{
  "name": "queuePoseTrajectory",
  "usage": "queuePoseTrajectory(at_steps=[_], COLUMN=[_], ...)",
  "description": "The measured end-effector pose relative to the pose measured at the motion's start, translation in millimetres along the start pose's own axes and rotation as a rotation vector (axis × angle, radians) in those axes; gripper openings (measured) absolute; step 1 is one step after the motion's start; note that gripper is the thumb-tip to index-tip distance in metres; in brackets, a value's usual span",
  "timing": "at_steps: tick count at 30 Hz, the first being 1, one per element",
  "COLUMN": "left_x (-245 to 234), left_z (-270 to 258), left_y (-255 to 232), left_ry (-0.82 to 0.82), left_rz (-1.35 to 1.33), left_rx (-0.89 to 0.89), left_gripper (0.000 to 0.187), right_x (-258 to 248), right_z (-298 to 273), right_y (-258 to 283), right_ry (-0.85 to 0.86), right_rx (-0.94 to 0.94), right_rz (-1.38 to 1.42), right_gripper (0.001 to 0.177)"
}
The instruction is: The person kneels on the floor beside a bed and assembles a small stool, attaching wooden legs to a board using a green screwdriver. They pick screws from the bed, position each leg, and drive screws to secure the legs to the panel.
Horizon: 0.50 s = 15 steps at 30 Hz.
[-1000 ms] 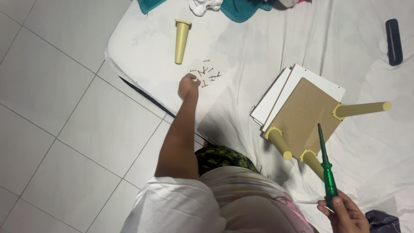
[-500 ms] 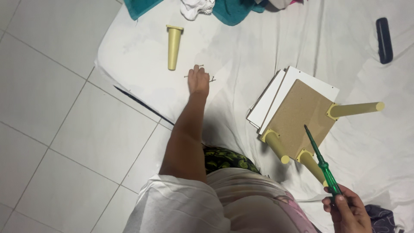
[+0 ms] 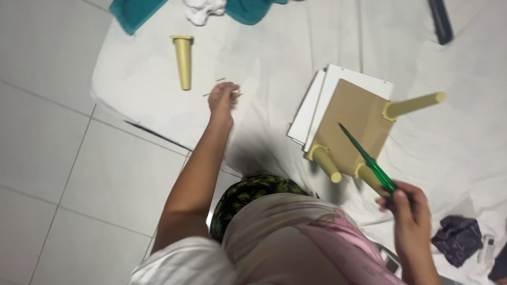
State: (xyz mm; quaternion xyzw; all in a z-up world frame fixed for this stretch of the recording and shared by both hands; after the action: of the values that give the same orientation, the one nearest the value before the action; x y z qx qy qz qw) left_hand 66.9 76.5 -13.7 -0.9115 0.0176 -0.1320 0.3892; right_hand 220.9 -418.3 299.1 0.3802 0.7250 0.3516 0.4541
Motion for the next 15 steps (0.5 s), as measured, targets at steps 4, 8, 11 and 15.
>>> queuePoseTrajectory(at_steps=[4, 8, 11, 15], left_x=[67, 131, 161, 174], left_z=[-75, -179, -233, -253], left_y=[22, 23, 23, 15], left_ry=[0.209, 0.423, 0.459, 0.463], left_rz=[-0.219, -0.303, -0.499, -0.472], left_rx=[-0.318, -0.421, -0.606, -0.579], left_gripper=[0.029, 0.028, 0.023, 0.022], right_x=[39, 65, 60, 45], right_z=[-1, -10, -12, -15], right_y=[31, 53, 61, 74], right_ry=[0.093, 0.162, 0.143, 0.124], right_rx=[-0.139, -0.239, -0.239, -0.302], right_rz=[-0.06, -0.01, 0.016, 0.028], right_gripper=[0.027, 0.034, 0.035, 0.033])
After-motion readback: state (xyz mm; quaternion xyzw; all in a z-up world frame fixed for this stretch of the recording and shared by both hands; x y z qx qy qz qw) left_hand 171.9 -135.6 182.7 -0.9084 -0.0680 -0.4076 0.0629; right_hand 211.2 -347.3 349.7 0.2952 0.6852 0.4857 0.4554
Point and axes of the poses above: each hand's wrist, its own z-axis towards the middle knuckle, its own x-axis out of the palm, y = z × x, the point moved 10 cm from there along z, towards the middle knuckle, and after that the axes turned 7 degrees about -y, right-handed, at the moved point
